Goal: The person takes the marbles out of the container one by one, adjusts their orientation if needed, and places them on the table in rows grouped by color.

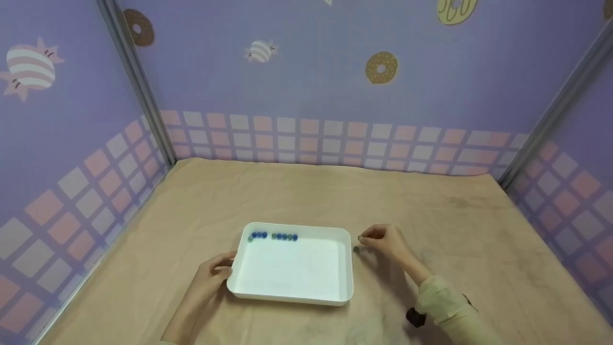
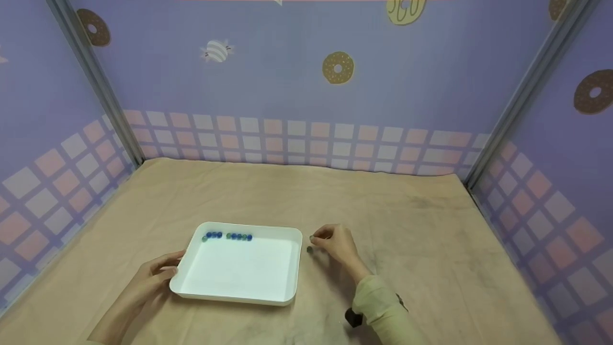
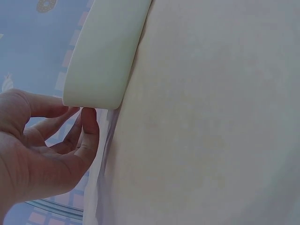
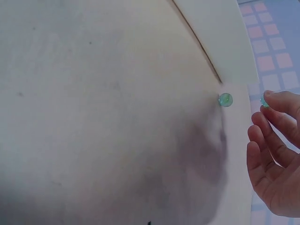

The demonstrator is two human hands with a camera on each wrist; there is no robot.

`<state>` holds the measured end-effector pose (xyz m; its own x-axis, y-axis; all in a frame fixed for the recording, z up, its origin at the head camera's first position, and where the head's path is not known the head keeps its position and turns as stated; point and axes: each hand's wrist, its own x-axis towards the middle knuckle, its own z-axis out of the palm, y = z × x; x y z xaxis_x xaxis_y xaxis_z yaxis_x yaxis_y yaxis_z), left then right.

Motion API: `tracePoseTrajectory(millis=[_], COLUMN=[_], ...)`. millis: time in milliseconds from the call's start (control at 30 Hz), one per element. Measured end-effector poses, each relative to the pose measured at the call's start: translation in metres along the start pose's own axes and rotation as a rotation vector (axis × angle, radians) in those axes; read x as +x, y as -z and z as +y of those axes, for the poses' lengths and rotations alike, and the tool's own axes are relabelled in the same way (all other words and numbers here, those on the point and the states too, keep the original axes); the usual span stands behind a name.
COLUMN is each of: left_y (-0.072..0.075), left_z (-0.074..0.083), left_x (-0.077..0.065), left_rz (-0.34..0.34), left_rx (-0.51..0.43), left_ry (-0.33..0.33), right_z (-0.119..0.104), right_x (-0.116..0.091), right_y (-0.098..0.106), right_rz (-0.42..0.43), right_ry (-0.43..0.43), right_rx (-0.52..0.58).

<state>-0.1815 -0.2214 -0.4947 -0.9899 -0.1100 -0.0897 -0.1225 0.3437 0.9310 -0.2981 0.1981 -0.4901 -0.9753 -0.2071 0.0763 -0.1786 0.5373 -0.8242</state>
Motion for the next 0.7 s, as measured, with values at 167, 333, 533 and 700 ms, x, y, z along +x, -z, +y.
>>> tracePoseTrajectory(millis=[167, 333, 533, 700], left_y=[0.0, 0.0, 0.0, 0.001], left_z=[0.001, 0.001, 0.0, -0.001], left_x=[-0.001, -0.001, -0.001, -0.003], left_rz=[0.005, 0.01, 0.005, -0.02], left_rx=[0.015, 0.03, -0.002, -0.089], left_ry=[0.007, -0.002, -0.01, -0.003], right_z=[0.004, 0.01, 0.018, 0.022], right_x=[0.0, 0.0, -0.001, -0.004], right_y=[-0.001, -0.001, 0.001, 0.001], right_rz=[0.012, 0.031, 0.023, 0.009], right_ry=[-0.039, -0.069, -0.073, -0.081], right_rx=[0.001, -0.046, -0.093, -0.107])
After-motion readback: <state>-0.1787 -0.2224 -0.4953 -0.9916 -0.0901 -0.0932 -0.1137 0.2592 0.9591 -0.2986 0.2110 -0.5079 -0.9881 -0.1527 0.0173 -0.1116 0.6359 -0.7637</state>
